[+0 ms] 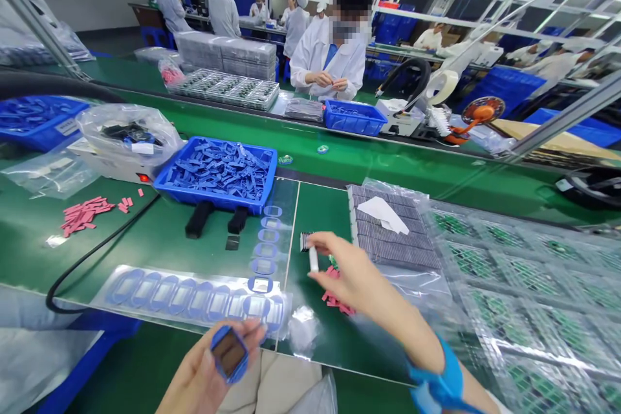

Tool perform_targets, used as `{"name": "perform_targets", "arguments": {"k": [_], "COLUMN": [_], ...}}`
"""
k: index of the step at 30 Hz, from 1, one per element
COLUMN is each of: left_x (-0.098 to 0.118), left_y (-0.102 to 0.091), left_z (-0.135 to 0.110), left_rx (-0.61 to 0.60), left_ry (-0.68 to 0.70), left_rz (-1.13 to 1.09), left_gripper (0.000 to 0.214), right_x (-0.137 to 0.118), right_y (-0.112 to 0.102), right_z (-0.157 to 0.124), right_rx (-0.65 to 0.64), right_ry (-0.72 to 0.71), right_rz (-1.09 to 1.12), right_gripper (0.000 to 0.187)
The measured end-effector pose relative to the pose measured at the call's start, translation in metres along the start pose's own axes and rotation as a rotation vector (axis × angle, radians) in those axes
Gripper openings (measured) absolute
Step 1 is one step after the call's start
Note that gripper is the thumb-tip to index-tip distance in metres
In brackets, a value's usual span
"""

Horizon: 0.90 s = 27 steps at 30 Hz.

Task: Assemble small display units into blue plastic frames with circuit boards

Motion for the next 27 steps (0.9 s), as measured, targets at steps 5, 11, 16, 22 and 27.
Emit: {"name": "perform_targets", "arguments": {"k": [5,11,16,22,27], "left_x": [0.001,-0.01,-0.014,-0.017,-0.021], "left_y": [0.018,0.017,0.017,0.013,0.01], "left_z": [0.015,0.007,0.005,0.002,-0.001], "left_rx": [-0.13,-0.113,-0.184,-0.179,-0.198], "left_ry": [0.047,0.004,-0.019,-0.049,-0.051], "left_rz": [0.249,0.163,0.11,0.23,0.223], "left_gripper": [0.039,0.039,0.04,0.044,0.044], "right_x": [-0.079,-0.094,-0.107,-0.108,-0.11], "right_y": [0.016,0.016,0.005,0.008,0.011], "right_z": [-0.007,-0.008,-0.01,-0.014,-0.016], "right_rx": [-0.152,-0.048,0.034,0.029,0.005], "right_ry": [-0.345,-0.484,-0.527,-0.514,-0.505], "right_rz": [-0.164,-0.26,-0.246,-0.246,-0.197], "right_gripper": [0.04,0.028,0.026,0.027,0.029]}}
Point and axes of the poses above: each hand's wrist, its own z-axis towards the middle knuckle, its own y-axis out of the palm, x = y × z, the point moved 3 cm from there along z, towards the middle knuckle, and after that the axes turned 11 degrees about -y, right-handed, at the moved point
